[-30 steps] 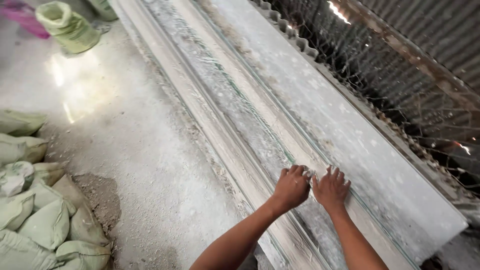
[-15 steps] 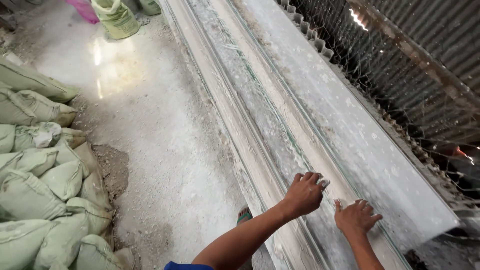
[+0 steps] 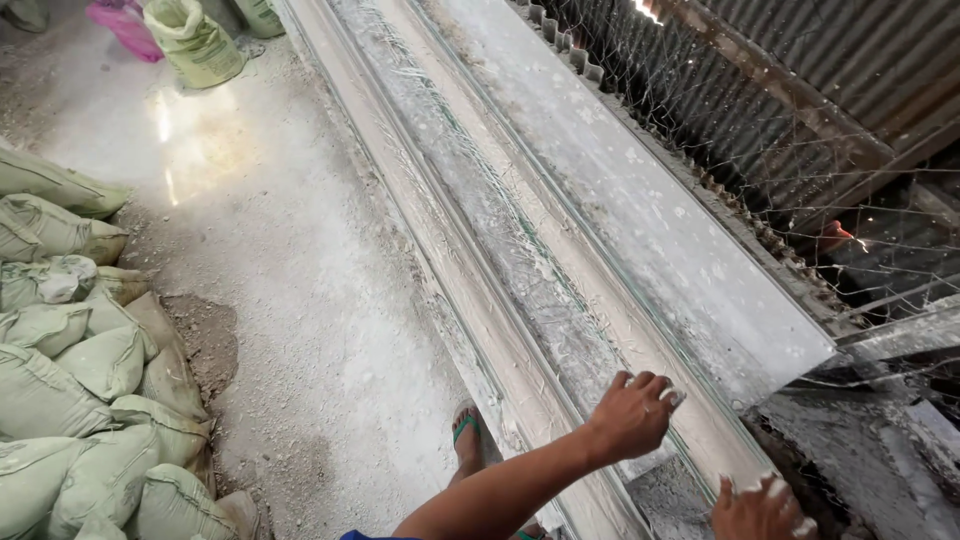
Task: Cast decorative gypsum moldings by layering fiber strands and plaster mixture into long molds on a workbench.
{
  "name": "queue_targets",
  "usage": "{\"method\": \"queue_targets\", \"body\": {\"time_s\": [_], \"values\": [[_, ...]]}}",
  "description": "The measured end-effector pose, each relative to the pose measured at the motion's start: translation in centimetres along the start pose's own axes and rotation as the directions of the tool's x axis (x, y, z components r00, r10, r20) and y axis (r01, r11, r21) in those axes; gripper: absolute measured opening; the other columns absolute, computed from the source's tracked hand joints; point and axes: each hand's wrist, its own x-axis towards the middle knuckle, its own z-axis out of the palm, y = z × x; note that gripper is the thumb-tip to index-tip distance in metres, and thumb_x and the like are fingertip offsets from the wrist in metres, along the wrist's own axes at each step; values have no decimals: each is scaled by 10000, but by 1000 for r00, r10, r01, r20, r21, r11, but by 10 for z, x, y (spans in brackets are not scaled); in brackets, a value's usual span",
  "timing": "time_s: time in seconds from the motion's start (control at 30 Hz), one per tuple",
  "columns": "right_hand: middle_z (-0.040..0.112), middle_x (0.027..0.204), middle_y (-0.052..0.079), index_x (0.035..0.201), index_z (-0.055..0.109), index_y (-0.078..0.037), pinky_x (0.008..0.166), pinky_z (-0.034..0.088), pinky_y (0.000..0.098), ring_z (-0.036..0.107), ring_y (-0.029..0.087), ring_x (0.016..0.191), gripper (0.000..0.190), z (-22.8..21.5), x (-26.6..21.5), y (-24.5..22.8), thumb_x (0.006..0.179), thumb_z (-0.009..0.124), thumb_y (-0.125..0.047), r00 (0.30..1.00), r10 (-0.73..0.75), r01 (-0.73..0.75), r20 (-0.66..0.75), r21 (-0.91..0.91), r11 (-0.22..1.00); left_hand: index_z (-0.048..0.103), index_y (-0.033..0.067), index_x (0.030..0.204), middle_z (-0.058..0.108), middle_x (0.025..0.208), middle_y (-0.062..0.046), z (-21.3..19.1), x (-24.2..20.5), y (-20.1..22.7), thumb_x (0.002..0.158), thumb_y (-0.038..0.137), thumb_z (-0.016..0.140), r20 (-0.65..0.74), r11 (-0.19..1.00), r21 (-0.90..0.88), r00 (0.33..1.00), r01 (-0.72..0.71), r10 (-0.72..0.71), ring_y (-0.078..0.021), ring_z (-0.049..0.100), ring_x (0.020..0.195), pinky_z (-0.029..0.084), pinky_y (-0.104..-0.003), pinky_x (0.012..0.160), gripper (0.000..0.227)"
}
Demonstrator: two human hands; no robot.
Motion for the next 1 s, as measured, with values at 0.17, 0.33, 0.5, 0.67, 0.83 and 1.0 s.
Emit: {"method": "queue_targets", "body": {"time_s": [0.17,0.33,0.5,0.67,0.83,1.0], "values": [[632,1173,307,1248,769,76,934,501,535,572,443,951,520,140,43,44,1138,603,-405,648,141,189,-749,337,922,611,4,1372,613,1374,-243,34,0,30,1053,198,411,77,993,-16,990,-120,121,-378,577,1245,401,-640,1111,424],[751,1022,275,1113,774,66,846,524,536,676,482,883,466,52,34,62,1196,478,-284,898,214,65,-384,596,800,657,37,1271,653,1237,-171,103,1,56,1026,279,492,118,934,141,943,-327,312,-284,596,1057,466,-517,1018,381],[726,995,313,1161,678,166,694,525,521,696,457,834,405,39,31,53,1127,582,-226,968,251,-81,-28,906,416,742,121,1127,557,1323,-139,153,-7,77,868,414,638,42,785,418,873,-457,486,-298,471,1195,370,-484,1065,404],[738,966,295,1132,719,98,730,500,505,672,448,824,353,71,22,61,1068,565,-213,987,142,11,-77,911,412,522,277,1473,255,1642,-150,147,5,96,823,413,716,367,586,654,878,-478,307,-360,248,1510,277,-535,1202,692],[731,1089,241,1255,685,84,747,499,485,693,383,938,378,48,-2,66,1085,594,-241,990,114,-112,81,947,303,428,352,1541,211,1642,-127,157,17,106,684,440,871,382,597,666,892,-446,241,-343,276,1435,284,-558,1187,968],[687,1184,248,1282,639,93,849,507,441,652,340,1039,419,77,-8,92,1000,627,-216,991,134,-46,19,979,200,561,346,1458,376,1427,-71,188,26,117,690,277,858,189,671,626,911,-399,366,-270,385,1208,381,-426,1012,826]]}}
